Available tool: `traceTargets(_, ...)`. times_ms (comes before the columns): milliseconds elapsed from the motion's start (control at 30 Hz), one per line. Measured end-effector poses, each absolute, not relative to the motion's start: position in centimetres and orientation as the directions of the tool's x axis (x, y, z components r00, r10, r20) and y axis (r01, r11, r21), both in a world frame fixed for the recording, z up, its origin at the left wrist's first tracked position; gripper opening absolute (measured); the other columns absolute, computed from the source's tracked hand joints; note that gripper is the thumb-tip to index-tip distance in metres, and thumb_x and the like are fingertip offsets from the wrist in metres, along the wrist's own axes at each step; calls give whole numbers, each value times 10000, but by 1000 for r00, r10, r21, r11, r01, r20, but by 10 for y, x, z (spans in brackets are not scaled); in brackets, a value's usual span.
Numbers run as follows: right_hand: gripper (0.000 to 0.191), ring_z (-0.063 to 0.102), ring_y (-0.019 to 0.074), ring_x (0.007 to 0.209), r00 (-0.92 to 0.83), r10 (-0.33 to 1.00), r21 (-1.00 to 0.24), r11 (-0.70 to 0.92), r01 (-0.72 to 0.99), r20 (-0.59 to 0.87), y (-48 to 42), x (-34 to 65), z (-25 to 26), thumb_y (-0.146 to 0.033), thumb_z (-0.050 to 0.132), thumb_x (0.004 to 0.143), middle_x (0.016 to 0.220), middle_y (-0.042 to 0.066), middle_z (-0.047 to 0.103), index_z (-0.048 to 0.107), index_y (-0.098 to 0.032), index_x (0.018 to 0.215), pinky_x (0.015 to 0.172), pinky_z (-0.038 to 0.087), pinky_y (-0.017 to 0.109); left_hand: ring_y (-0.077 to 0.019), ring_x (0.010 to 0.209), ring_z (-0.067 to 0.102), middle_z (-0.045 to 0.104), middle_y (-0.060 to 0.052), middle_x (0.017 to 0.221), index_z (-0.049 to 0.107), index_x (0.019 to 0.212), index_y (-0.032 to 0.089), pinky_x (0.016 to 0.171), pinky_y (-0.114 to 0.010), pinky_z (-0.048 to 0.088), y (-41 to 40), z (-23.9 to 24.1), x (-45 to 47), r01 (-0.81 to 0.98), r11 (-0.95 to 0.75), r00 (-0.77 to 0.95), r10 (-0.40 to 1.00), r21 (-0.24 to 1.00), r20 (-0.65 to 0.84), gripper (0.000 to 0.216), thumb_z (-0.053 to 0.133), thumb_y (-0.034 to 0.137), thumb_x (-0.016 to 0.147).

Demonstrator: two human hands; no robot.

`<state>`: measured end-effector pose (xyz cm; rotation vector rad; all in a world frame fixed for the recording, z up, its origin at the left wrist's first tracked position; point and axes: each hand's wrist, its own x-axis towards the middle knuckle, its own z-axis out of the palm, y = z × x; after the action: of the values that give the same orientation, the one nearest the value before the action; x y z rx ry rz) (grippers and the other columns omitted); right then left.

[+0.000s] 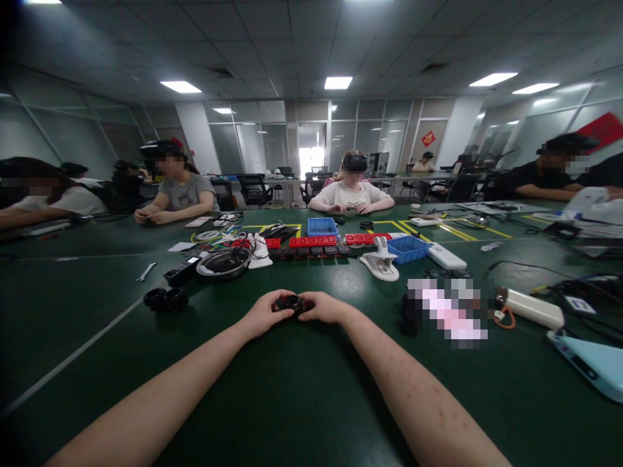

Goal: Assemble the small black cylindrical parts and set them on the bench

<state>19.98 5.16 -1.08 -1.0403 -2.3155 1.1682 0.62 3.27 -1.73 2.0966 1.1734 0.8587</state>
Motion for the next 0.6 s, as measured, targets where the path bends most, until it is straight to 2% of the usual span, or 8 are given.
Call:
traceTargets(167,284,532,110,696,-616,787,-746,403,530,-13,53,197,-14,-176,626,643,771,-20,586,570,-155,920,631,395,215,-179,794,533,580,-30,972,547,1037,224,621,-257,408,32,-19,6,514,-445,397,881,734,256,374,615,302,677)
traceTargets(333,333,510,113,635,-474,880,-673,362,644,20,53,191,-24,-297,704,556,691,-32,550,532,-157,805,543,358,200,-181,793,529,567,-32,914,545,967,199,623,-260,415,28,-22,14,540,-433,327,898,722,294,331,628,290,660)
traceTargets(500,380,509,163,680,-276,956,-542,285,791,101,47,174,-32,-445,654,584,734,23,558,512,-165,797,551,310,237,-186,797,526,552,-39,875,524,898,173,655,-281,422,26,-26,22,597,-393,182,915,699,359,304,644,270,637)
traceTargets(600,399,528,180,701,-245,961,-414,276,867,128,43,169,-30,-506,610,613,768,40,576,524,-170,810,554,309,244,-191,809,528,553,-36,877,523,886,179,663,-286,423,27,-26,21,604,-392,176,915,694,364,293,641,284,639)
